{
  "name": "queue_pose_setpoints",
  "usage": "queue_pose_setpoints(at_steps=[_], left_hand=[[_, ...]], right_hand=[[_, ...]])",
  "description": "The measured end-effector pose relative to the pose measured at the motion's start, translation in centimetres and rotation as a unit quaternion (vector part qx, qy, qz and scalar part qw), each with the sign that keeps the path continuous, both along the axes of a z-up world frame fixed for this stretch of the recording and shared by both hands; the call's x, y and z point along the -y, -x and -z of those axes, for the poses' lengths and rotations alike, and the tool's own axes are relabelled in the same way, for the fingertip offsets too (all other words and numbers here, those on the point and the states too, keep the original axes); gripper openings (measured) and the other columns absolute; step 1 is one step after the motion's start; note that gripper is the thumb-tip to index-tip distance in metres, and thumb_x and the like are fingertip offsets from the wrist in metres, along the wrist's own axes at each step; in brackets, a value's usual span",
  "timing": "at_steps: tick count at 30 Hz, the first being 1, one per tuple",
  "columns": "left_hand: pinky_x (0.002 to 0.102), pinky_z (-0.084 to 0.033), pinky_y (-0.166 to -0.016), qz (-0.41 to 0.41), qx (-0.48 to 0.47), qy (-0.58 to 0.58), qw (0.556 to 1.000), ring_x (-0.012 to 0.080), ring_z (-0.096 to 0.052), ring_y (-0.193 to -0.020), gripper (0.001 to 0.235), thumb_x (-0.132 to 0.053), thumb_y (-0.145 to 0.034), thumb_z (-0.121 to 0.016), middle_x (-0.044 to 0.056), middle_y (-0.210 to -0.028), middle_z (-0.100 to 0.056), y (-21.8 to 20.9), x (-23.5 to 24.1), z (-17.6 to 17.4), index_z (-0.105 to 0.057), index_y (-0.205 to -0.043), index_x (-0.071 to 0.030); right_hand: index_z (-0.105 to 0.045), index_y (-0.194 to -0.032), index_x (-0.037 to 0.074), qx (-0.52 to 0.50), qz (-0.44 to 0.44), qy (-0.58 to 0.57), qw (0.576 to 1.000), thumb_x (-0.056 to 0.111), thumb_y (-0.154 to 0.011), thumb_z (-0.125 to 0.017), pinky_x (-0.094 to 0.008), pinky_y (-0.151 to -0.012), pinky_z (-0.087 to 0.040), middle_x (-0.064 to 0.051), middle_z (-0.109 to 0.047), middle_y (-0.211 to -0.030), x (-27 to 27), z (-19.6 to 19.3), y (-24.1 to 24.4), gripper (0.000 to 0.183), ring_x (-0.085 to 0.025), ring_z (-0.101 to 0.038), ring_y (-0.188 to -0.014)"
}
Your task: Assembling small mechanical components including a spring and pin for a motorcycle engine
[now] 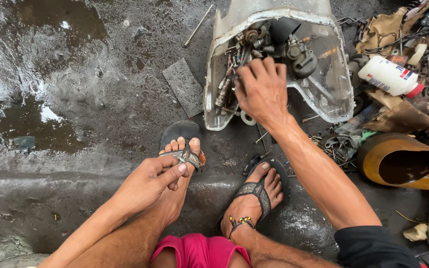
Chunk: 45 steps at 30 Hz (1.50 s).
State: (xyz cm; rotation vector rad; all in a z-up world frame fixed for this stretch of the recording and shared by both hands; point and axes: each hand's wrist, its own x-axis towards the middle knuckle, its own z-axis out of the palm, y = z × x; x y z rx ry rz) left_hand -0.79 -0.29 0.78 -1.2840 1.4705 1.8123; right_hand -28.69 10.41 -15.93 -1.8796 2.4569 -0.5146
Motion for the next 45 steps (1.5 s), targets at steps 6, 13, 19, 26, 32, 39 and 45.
queue_pose_setpoints(at_steps=[6,13,19,26,32,39,45], left_hand=[[0.028,-0.047,-0.068,0.015,0.001,0.008,1.0,0.0133,-0.063,-0.068,0.03,-0.026,-0.101,-0.061,0.004,-0.063,-0.07,-1.0,-0.3,1.2,-0.072,-0.078,-0.01],[0.028,-0.051,-0.07,-0.008,-0.02,-0.008,1.0,0.0135,-0.065,-0.068,0.018,-0.016,-0.099,-0.063,0.006,-0.066,-0.069,-0.7,-0.5,1.0,-0.076,-0.094,-0.005],[0.027,-0.051,-0.069,0.022,-0.014,-0.007,1.0,0.012,-0.064,-0.07,0.015,-0.017,-0.091,-0.075,0.004,-0.069,-0.069,-0.8,-0.6,1.9,-0.08,-0.095,-0.003],[0.04,-0.057,-0.077,0.187,-0.007,0.059,0.98,0.0231,-0.069,-0.08,0.023,-0.03,-0.094,-0.069,0.01,-0.083,-0.073,0.0,-0.6,3.0,-0.079,-0.101,-0.01],[0.031,-0.047,-0.072,0.309,-0.009,0.067,0.949,0.0148,-0.055,-0.07,0.016,-0.026,-0.09,-0.073,-0.002,-0.071,-0.063,1.9,-1.2,2.9,-0.062,-0.085,-0.017],[0.031,-0.044,-0.08,0.346,0.001,0.1,0.933,0.0159,-0.057,-0.083,0.012,-0.027,-0.082,-0.078,-0.001,-0.074,-0.068,3.8,-1.3,3.9,-0.072,-0.086,-0.017],[0.033,-0.043,-0.079,0.45,0.026,0.09,0.888,0.0148,-0.059,-0.077,0.014,-0.033,-0.084,-0.077,-0.006,-0.071,-0.069,5.9,-1.6,4.7,-0.07,-0.088,-0.022]], right_hand=[[-0.067,-0.094,0.02,0.079,0.023,0.07,0.994,0.022,-0.085,-0.078,-0.038,-0.081,-0.044,0.0,-0.055,-0.088,-0.1,-1.3,-1.6,0.014,-0.023,-0.056,-0.089],[-0.073,-0.094,0.014,0.321,0.04,0.029,0.946,0.016,-0.096,-0.071,-0.035,-0.075,-0.052,-0.006,-0.066,-0.08,-4.1,-1.9,-4.9,0.004,-0.025,-0.064,-0.079],[-0.073,-0.09,0.011,0.45,-0.005,0.021,0.893,0.018,-0.088,-0.077,-0.04,-0.071,-0.058,-0.01,-0.069,-0.079,-7.4,-6.6,-11.5,0.008,-0.031,-0.071,-0.077],[-0.069,-0.102,0.005,0.564,-0.058,0.016,0.824,0.015,-0.091,-0.073,-0.045,-0.07,-0.059,-0.015,-0.069,-0.081,-9.5,-9.1,-15.2,0.016,-0.035,-0.073,-0.079],[-0.066,-0.089,0.012,0.491,-0.041,-0.068,0.868,0.036,-0.098,-0.067,-0.045,-0.057,-0.042,-0.008,-0.054,-0.064,-10.5,-8.9,-15.5,0.025,-0.03,-0.056,-0.061],[-0.064,-0.096,0.011,0.485,0.008,-0.011,0.875,0.027,-0.098,-0.067,-0.042,-0.062,-0.046,-0.007,-0.059,-0.069,-11.0,-10.4,-13.6,0.016,-0.029,-0.059,-0.067],[-0.061,-0.124,0.011,0.54,0.1,-0.012,0.835,0.02,-0.098,-0.064,-0.035,-0.075,-0.049,-0.007,-0.065,-0.091,-12.0,-11.9,-12.9,0.028,-0.023,-0.064,-0.073]])
